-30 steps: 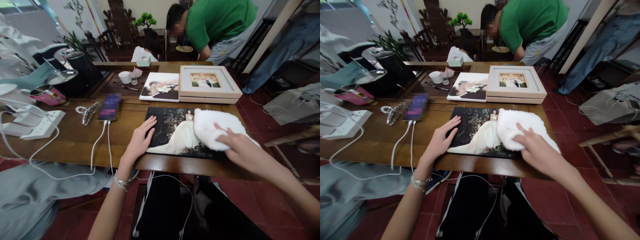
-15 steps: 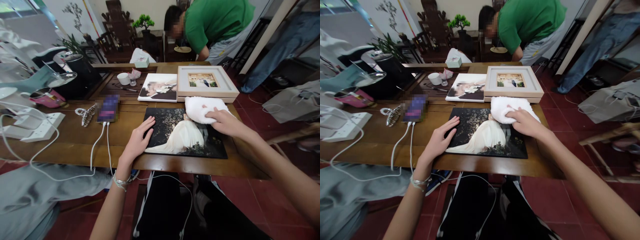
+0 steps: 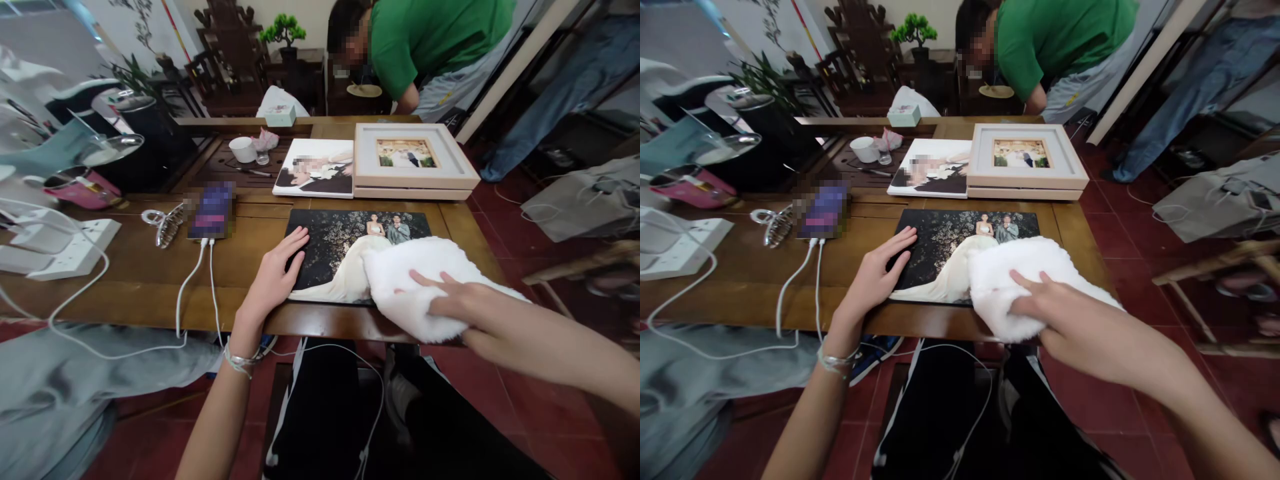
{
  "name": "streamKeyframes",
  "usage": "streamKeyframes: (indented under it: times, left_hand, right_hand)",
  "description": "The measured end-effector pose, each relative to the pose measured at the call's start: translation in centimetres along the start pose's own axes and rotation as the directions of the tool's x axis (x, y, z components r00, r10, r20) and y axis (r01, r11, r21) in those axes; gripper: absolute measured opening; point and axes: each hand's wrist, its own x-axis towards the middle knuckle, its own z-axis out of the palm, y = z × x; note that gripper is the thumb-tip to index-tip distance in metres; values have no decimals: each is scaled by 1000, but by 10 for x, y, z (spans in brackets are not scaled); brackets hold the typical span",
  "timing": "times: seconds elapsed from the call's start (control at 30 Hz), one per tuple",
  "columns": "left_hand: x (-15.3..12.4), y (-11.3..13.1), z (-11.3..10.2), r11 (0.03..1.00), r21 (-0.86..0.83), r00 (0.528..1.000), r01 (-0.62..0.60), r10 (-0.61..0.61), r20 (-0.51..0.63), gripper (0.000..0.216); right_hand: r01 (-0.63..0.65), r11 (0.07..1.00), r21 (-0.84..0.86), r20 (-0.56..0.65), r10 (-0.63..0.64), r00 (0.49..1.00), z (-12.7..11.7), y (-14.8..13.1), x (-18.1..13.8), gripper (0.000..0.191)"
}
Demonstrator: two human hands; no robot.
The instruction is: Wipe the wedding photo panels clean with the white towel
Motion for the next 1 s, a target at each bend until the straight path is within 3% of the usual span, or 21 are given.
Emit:
streamKeyframes:
  times: [0.2,0.3,0.4,0.6,0.7,0.83,1.0]
  left_hand:
    - [0,-1,-1,1000,-10,1000,-13,13,17,36]
    - [0,-1,-1,1000,-11,1000,-6,6,10,35]
    - [0,0,0,1000,-11,1000,2,-2,-2,34]
    - [0,1,0,1000,1,1000,6,-6,-11,34]
    - [0,1,0,1000,-2,1000,6,-6,-4,35]
    - [0,0,0,1000,-11,1000,-3,4,14,36]
    - [1,0,-1,1000,-17,1000,-3,3,23,36]
  right_hand:
    - [-13,997,-73,-190,-1,982,4,52,80,54]
    - [-54,992,-114,-274,21,962,9,66,105,55]
    - [-90,986,-138,-281,49,958,13,56,97,59]
    - [-107,990,-97,-4,107,994,15,1,21,50]
    - [-103,993,-54,42,105,994,12,-15,4,45]
    - [-139,989,-48,32,140,990,3,-3,33,53]
    - [-50,991,-122,-163,30,986,3,33,103,57]
